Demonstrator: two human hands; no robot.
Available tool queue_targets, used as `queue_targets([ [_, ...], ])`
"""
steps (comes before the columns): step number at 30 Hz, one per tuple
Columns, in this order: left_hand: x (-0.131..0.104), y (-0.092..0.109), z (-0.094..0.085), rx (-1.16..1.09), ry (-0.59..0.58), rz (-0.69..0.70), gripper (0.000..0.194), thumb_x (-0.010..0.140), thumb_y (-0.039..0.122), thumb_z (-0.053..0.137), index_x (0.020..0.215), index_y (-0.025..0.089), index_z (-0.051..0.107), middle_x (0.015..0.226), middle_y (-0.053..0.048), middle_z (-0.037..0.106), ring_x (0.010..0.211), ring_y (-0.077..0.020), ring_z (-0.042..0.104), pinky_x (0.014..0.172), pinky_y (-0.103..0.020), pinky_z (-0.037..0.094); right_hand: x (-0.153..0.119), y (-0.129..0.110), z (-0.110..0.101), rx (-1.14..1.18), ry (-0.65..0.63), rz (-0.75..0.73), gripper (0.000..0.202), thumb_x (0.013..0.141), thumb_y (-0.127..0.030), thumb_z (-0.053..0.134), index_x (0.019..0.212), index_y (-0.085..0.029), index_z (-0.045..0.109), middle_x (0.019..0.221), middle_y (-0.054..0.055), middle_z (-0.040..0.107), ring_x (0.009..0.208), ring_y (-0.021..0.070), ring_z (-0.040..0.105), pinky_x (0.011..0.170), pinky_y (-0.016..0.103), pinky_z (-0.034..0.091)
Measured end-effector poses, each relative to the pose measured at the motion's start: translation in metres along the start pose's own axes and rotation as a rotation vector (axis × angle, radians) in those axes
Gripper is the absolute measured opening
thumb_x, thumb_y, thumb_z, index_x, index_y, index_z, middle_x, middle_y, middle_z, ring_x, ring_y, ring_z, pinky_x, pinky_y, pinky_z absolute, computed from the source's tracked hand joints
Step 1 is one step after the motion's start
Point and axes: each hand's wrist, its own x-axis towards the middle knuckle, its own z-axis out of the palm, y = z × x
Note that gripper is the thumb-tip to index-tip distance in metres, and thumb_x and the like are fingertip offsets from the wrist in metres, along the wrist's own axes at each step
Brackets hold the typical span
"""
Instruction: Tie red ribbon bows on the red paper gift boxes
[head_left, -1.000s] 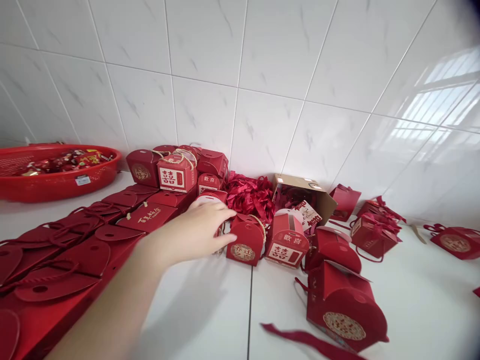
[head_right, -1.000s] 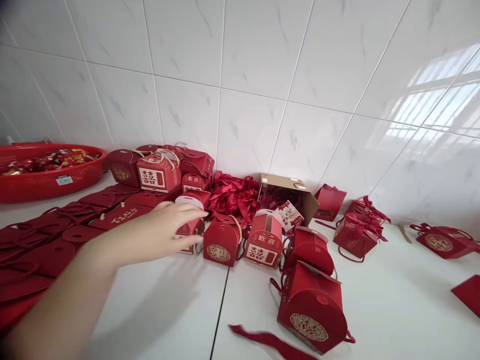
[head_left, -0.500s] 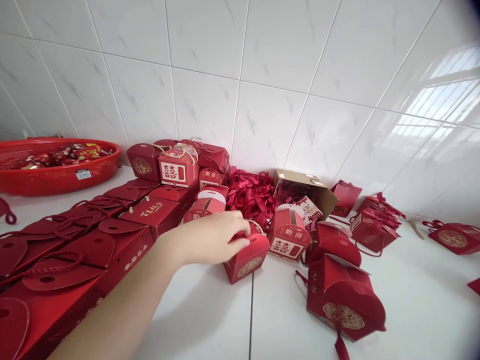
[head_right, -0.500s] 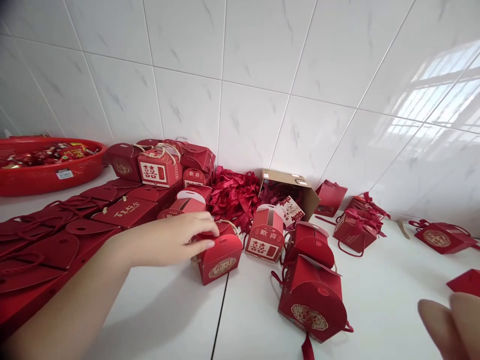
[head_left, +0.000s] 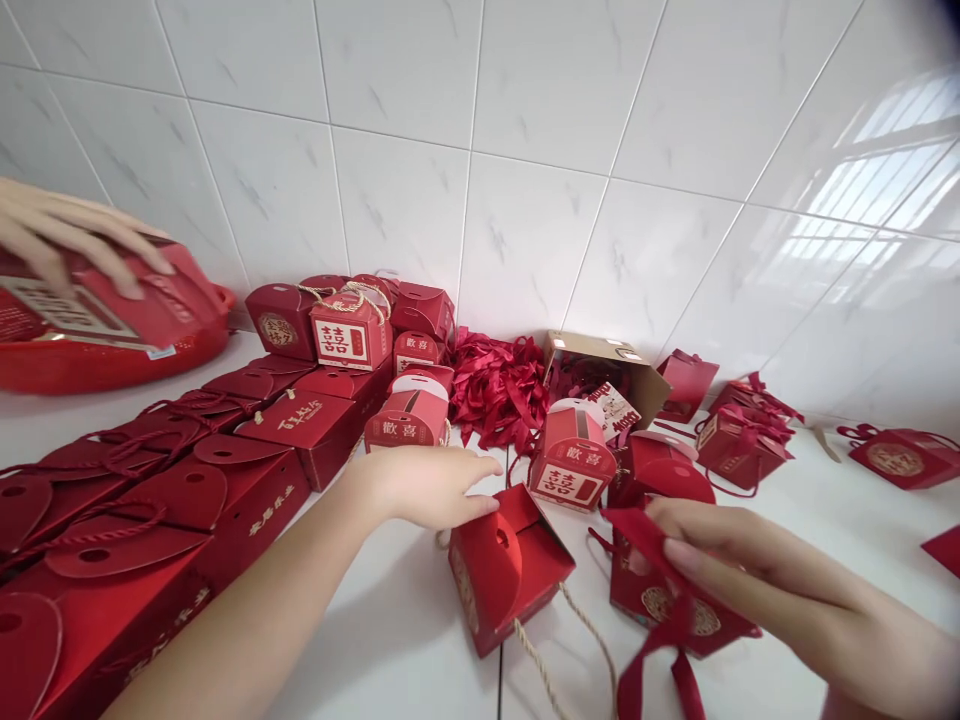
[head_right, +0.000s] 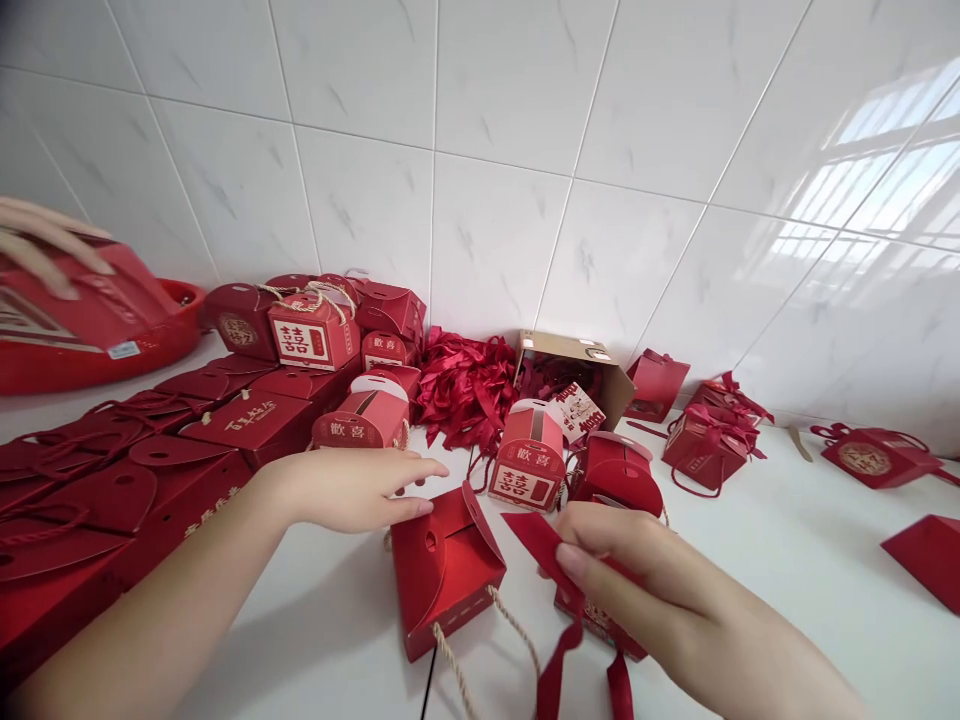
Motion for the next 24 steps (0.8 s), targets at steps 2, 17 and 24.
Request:
queue_targets([
  [2, 0.002, 0.004, 0.001, -0.013, -0.031, 0.044, 0.05, 0.085, 0.05, 0.045, 0.129, 0.028, 0.054, 0.124, -0.009, 0.064, 0.103, -0.0298, 0.064, 0.078, -0.034, 0.048, 0.013, -0.008, 0.008, -0.026, -0.121, 0.031, 0.051, 0.085, -0.069, 0.042, 0.083, -0.024, 0.066, 0.082, 0.004, 0.068, 0.072, 0.019, 0.06, 0.063, 0.025, 0.054],
  [17, 0.008, 0.012, 0.007, -0.094, -0.036, 0.225, 0.05, 0.083, 0.021, 0.045, 0.13, 0.038, 0.051, 0.124, -0.002, 0.057, 0.099, -0.0195, 0.061, 0.078, -0.025, 0.047, 0.033, -0.004, 0.021, -0.126, -0.301, 0.003, 0.043, 0.093, -0.055, 0.037, 0.084, -0.023, 0.065, 0.076, 0.002, 0.062, 0.071, 0.017, 0.057, 0.063, 0.025, 0.047],
  [24, 0.006, 0.025, 0.008, -0.154, -0.003, 0.297, 0.019, 0.087, 0.027, 0.047, 0.098, 0.024, 0.062, 0.122, -0.003, 0.057, 0.104, -0.0205, 0.058, 0.087, -0.029, 0.046, 0.039, -0.007, 0.032, -0.129, -0.375, -0.002, 0.039, 0.097, -0.047, 0.033, 0.079, -0.02, 0.055, 0.078, 0.002, 0.056, 0.073, 0.0157, 0.053, 0.064, 0.026, 0.042],
])
